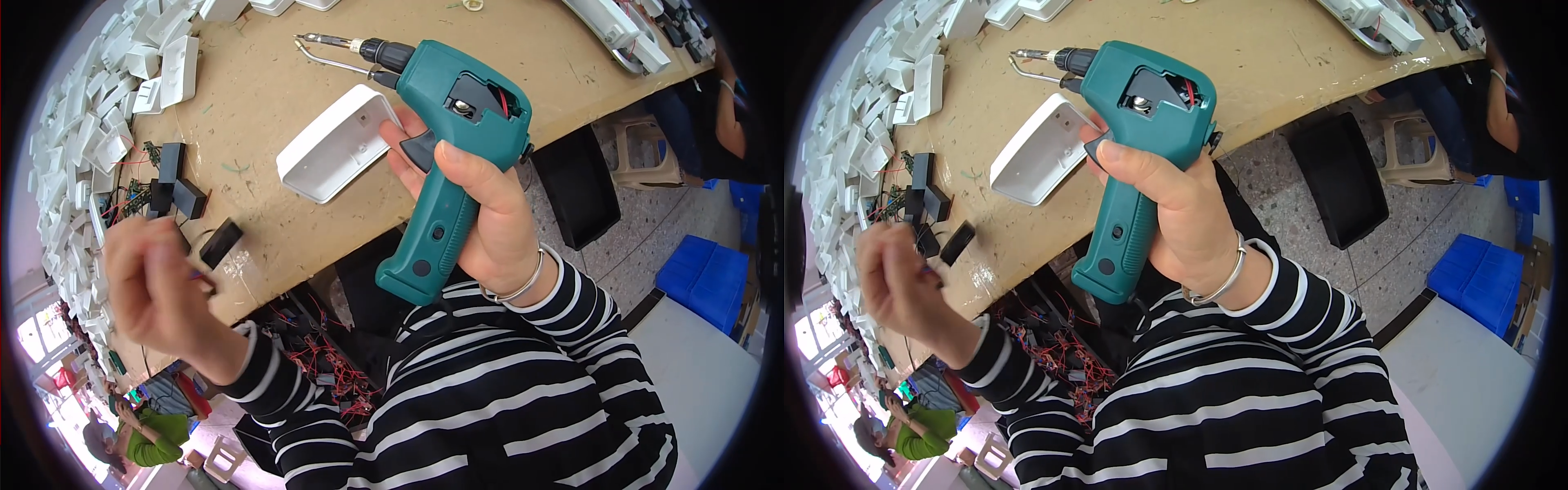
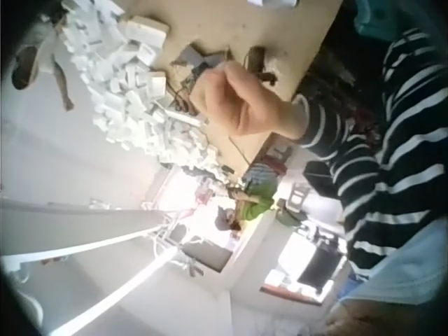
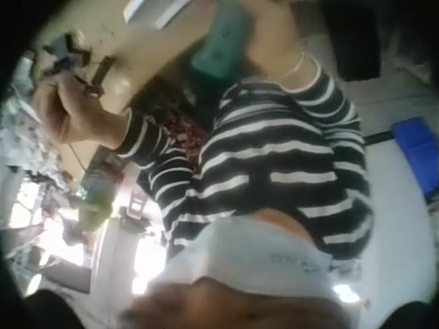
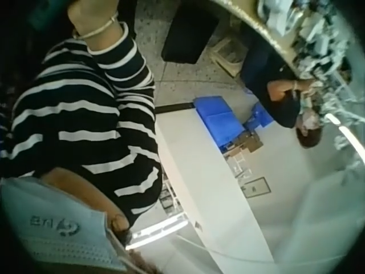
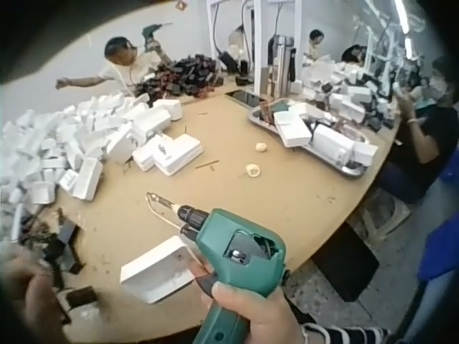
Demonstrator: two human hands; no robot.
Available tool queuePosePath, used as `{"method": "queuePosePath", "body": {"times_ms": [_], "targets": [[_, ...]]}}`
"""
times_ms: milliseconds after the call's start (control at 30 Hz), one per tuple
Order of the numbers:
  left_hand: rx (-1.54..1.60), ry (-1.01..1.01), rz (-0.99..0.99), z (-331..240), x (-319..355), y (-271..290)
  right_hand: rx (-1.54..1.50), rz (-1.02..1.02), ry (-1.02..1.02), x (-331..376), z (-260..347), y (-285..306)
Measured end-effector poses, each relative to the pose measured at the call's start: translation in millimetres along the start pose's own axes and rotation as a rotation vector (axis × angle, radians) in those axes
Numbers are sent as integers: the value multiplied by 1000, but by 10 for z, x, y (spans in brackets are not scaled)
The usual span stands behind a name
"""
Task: Soldering wires into small white plastic cases using a handheld soldering gun.
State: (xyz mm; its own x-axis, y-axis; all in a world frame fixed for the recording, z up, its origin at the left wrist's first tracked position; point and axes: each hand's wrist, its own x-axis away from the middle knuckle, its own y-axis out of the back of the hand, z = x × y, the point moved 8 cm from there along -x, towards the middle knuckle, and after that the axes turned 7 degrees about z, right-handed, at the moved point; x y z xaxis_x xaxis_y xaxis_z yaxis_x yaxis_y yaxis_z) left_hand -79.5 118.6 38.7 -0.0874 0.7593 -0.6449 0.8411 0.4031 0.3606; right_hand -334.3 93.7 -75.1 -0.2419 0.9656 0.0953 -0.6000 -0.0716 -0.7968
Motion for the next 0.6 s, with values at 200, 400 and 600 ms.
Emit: {"method": "queuePosePath", "body": {"times_ms": [200, 400, 600], "targets": [[-264, -91, 297, -399, 309, -1139, 3, -2, 8, 12, -5, 9], [-450, -112, 154, -296, 263, -1234, 81, -16, -38, 78, 47, 24], [-592, -140, 152, -232, 183, -1311, 351, 69, 98, 385, 444, 85]]}}
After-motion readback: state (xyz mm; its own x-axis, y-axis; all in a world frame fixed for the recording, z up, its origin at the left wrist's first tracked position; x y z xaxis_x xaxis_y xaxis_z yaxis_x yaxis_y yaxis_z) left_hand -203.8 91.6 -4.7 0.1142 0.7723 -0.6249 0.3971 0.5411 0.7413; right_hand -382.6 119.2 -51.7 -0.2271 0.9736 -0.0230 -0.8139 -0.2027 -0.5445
